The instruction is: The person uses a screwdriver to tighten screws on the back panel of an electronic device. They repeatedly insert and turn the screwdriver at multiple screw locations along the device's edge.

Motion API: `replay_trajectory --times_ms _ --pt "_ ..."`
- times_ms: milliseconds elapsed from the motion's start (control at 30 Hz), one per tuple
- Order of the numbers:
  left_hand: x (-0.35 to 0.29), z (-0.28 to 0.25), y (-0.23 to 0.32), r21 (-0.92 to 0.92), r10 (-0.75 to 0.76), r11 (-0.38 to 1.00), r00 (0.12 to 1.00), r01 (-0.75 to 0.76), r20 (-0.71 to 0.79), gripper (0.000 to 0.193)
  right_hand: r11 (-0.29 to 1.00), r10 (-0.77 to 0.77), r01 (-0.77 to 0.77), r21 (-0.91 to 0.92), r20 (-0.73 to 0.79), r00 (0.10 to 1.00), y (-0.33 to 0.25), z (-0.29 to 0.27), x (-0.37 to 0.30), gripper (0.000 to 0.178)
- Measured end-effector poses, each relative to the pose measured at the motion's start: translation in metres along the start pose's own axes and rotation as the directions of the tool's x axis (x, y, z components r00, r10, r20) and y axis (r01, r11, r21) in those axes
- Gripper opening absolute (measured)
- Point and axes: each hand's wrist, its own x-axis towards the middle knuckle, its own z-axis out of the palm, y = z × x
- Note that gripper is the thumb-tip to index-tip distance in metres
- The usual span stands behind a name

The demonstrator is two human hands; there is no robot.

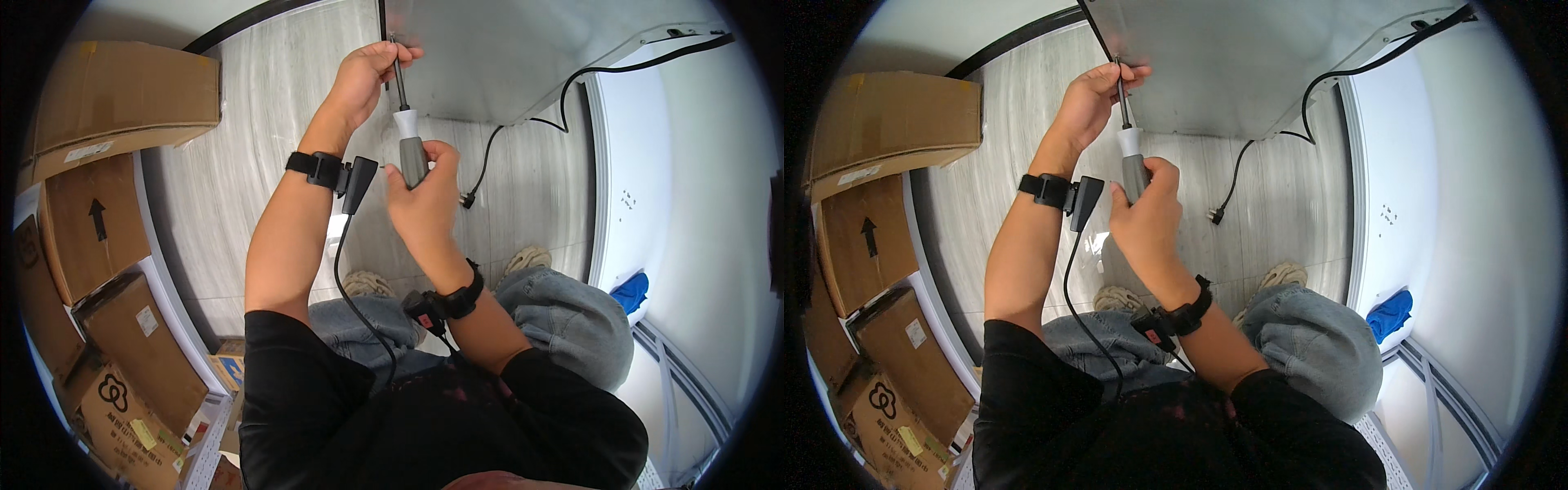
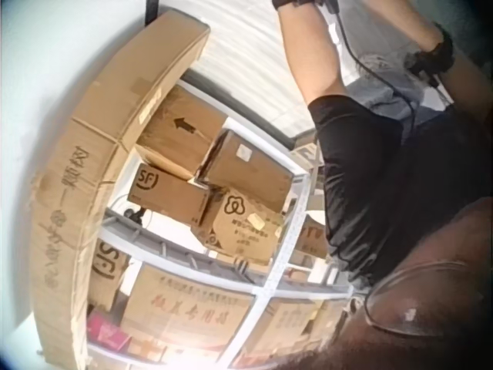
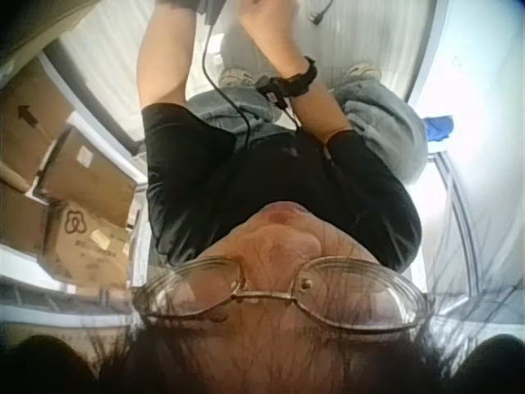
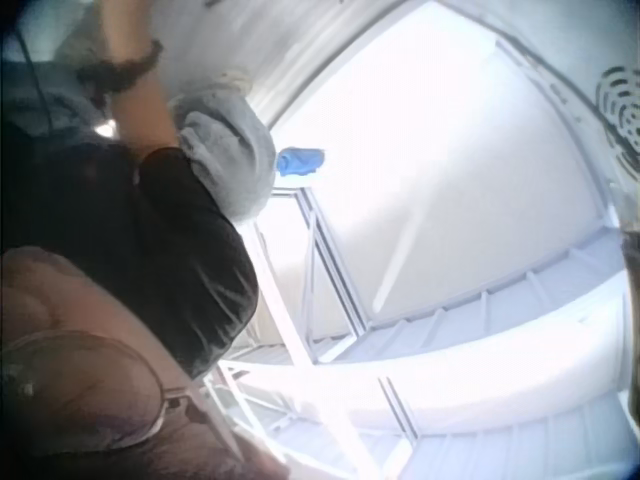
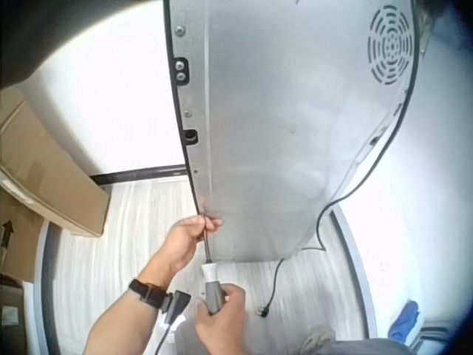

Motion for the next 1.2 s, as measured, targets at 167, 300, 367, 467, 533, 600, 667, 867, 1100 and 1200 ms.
replay_trajectory --times_ms 167,300,367,467,533,600,667,867,1100,1200 --pt "-0.001 -0.005 0.002 -0.006 -0.006 1.000 0.998 0.007 0.063 0.024 0.509 0.466 -0.638 0.577 0.438 0.769 -0.014 -0.016 0.008 0.042" --pt "0.000 -0.009 0.001 -0.005 -0.028 1.000 0.995 0.029 0.099 0.024 0.486 0.479 -0.686 0.542 0.491 0.728 -0.015 -0.017 0.010 0.041" --pt "0.001 -0.010 0.001 0.033 -0.036 0.999 0.996 0.033 0.084 0.025 0.845 0.356 -0.429 0.318 0.263 0.897 -0.015 -0.010 0.005 0.040" --pt "0.002 -0.008 0.004 0.074 -0.043 0.997 0.996 0.037 0.080 0.024 0.998 -0.035 0.037 -0.056 0.048 0.998 -0.009 -0.003 0.002 0.041" --pt "0.002 -0.010 0.004 0.073 -0.039 0.997 0.996 0.033 0.085 0.024 0.999 0.033 -0.033 0.003 0.102 0.994 -0.009 0.001 0.004 0.044" --pt "0.001 -0.010 0.003 0.040 -0.025 0.999 0.995 0.021 0.092 0.024 0.744 0.394 -0.506 0.437 0.325 0.860 -0.019 -0.006 0.007 0.045" --pt "0.003 -0.011 0.003 0.086 -0.038 0.996 0.993 0.028 0.113 0.024 0.568 0.492 -0.645 0.511 0.418 0.764 -0.024 -0.007 0.008 0.045" --pt "0.004 -0.009 0.003 0.145 -0.043 0.989 0.995 0.029 0.090 0.025 0.910 0.292 -0.317 0.269 0.129 0.948 -0.004 0.006 0.003 0.036" --pt "0.001 -0.012 0.001 0.033 -0.007 0.999 0.992 0.003 0.124 0.023 -0.056 0.454 -0.754 0.654 0.689 0.564 -0.014 -0.011 0.015 0.027" --pt "0.004 -0.012 -0.002 0.025 0.005 1.000 0.993 -0.008 0.117 0.024 0.371 0.627 -0.730 0.574 0.425 0.653 -0.019 0.000 0.007 0.026"
